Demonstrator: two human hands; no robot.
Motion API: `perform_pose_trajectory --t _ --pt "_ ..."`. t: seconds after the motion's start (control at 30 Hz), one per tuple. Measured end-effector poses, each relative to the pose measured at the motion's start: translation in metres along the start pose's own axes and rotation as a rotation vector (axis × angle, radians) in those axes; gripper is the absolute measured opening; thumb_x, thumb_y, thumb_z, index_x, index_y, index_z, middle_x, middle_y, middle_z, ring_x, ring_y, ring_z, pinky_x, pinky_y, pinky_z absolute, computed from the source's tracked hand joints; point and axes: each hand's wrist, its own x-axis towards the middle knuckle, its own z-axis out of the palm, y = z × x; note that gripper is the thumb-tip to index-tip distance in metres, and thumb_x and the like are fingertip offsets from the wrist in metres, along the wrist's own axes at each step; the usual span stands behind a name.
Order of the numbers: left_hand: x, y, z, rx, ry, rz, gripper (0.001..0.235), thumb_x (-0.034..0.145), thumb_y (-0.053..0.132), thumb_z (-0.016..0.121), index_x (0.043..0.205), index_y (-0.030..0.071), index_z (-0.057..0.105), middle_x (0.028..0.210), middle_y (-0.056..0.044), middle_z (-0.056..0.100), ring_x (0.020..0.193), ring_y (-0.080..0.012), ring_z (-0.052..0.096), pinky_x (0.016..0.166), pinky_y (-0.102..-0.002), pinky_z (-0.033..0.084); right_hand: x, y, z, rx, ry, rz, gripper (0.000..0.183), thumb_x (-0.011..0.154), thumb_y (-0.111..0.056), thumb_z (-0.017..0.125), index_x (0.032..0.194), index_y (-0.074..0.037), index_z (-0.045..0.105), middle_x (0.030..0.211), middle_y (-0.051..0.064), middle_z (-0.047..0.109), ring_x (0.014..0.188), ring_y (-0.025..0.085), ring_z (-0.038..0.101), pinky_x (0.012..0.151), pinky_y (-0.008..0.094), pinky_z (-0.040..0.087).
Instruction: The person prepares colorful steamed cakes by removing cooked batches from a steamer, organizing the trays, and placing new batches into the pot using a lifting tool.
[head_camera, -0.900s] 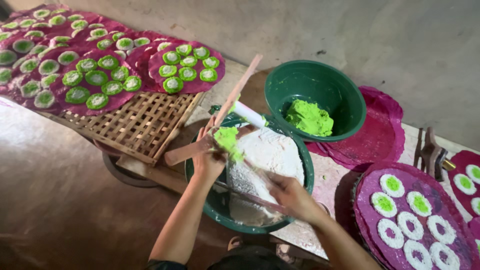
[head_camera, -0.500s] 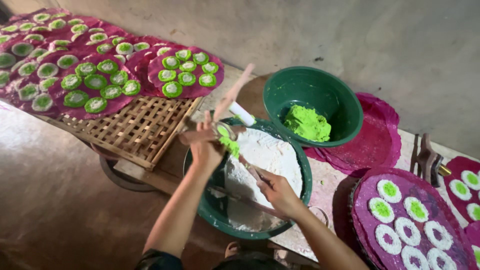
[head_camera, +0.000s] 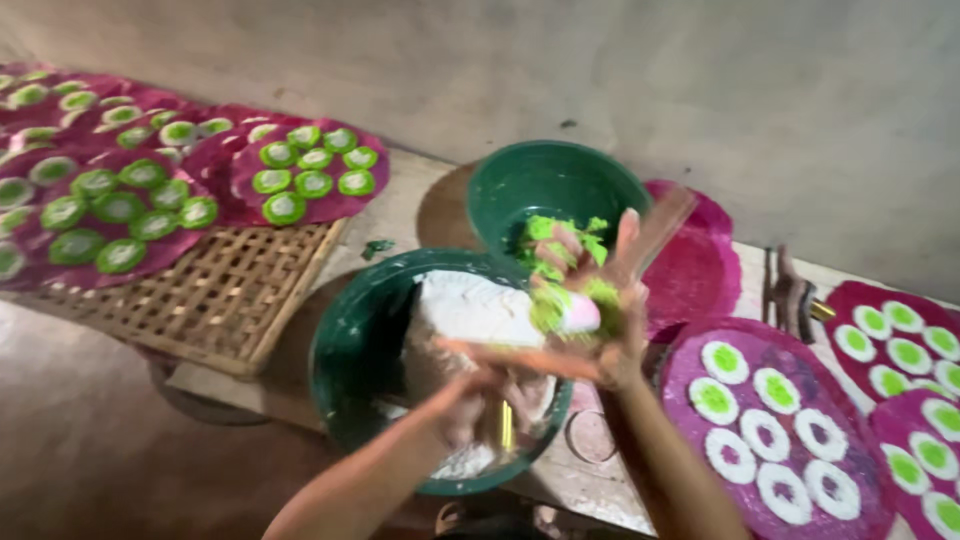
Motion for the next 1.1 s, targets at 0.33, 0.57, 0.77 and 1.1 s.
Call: perform_pose_trajectory --t 0.33,0.57,0.77,1.1 --pt "0.015 -0.036 0.113 1.354 0.039 0.046 0.050 0.081 0.007 0.079 0.128 0.007 0.061 0.110 -0.009 0.071 0.098 -0.0180 0.067 0.083 -0.032 0.054 -0.121 -0.160 -0.026 -1.138 -0.407 -0.254 0.053 0.087 -0.020 0.063 0.137 -0.005 0.053 0.126 0.030 0.064 0.112 0.039 0.072 0.093 0.047 0.061" --pt "0.071 -0.116 0.202 1.212 -0.014 -0.300 0.056 0.085 0.006 0.076 0.138 0.014 0.060 0.108 -0.018 0.070 0.090 -0.0301 0.063 0.073 -0.043 0.047 -0.200 -0.189 -0.062 -1.329 -0.457 -0.265 0.060 0.089 -0.018 0.071 0.144 -0.007 0.049 0.142 0.030 0.059 0.126 0.048 0.065 0.104 0.048 0.057" --pt "0.151 -0.154 0.229 0.925 0.047 -0.664 0.062 0.088 0.004 0.074 0.147 0.020 0.059 0.105 -0.026 0.070 0.083 -0.0404 0.059 0.065 -0.052 0.041 -0.235 -0.244 -0.131 -1.001 0.017 0.229 0.079 0.099 -0.022 0.066 0.159 0.005 0.022 0.155 0.031 0.041 0.141 0.044 0.040 0.111 0.052 0.032" --pt "0.265 -0.189 0.178 -0.150 -0.533 0.341 0.107 0.085 0.068 0.071 0.165 0.014 0.024 0.166 -0.012 0.041 0.157 -0.0277 0.036 0.132 -0.049 0.026 -0.288 -0.305 -0.287 -0.059 0.049 1.234 0.088 0.097 -0.070 0.036 0.137 0.006 0.052 0.114 0.020 0.066 0.099 0.030 0.068 0.089 0.043 0.056"
